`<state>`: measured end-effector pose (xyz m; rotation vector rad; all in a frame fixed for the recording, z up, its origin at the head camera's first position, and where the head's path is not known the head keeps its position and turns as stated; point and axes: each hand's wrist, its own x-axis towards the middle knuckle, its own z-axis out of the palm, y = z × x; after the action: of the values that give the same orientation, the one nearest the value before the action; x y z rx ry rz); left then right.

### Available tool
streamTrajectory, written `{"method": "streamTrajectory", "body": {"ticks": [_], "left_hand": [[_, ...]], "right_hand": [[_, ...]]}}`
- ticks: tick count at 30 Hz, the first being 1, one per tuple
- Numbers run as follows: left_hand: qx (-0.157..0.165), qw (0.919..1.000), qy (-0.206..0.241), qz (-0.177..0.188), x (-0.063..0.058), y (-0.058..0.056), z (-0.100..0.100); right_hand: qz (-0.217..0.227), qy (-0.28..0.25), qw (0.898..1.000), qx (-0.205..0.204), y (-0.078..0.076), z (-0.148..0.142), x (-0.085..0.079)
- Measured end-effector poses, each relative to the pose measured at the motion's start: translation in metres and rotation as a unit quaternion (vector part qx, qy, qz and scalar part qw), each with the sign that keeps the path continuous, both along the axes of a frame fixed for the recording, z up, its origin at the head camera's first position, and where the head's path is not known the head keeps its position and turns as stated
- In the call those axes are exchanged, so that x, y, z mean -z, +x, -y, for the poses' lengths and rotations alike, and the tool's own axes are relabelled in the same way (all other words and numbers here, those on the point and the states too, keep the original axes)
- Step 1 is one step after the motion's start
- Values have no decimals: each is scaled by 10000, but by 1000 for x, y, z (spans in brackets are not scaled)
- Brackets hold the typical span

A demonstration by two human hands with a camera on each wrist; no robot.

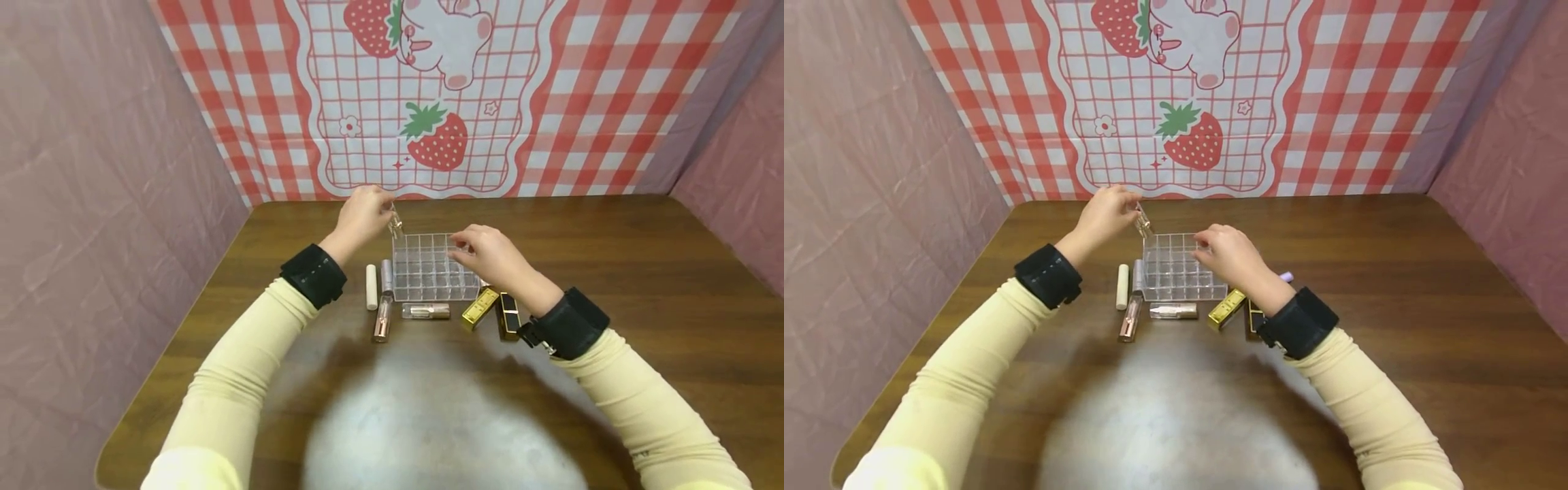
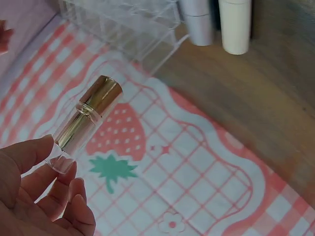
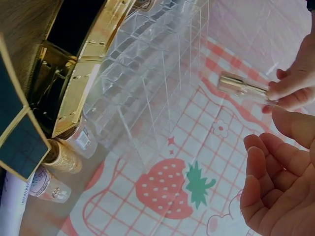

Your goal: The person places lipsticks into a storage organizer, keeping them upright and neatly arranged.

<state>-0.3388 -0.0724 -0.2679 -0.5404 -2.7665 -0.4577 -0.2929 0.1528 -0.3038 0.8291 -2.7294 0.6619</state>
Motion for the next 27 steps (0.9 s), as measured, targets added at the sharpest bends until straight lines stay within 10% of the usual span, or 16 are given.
{"method": "streamTrajectory", "body": {"ticks": [27], "left_hand": [[21,9963,-783,363,5,-6,-15]], "right_hand": [[-120,21,9999,-2,1,-15,6]]}}
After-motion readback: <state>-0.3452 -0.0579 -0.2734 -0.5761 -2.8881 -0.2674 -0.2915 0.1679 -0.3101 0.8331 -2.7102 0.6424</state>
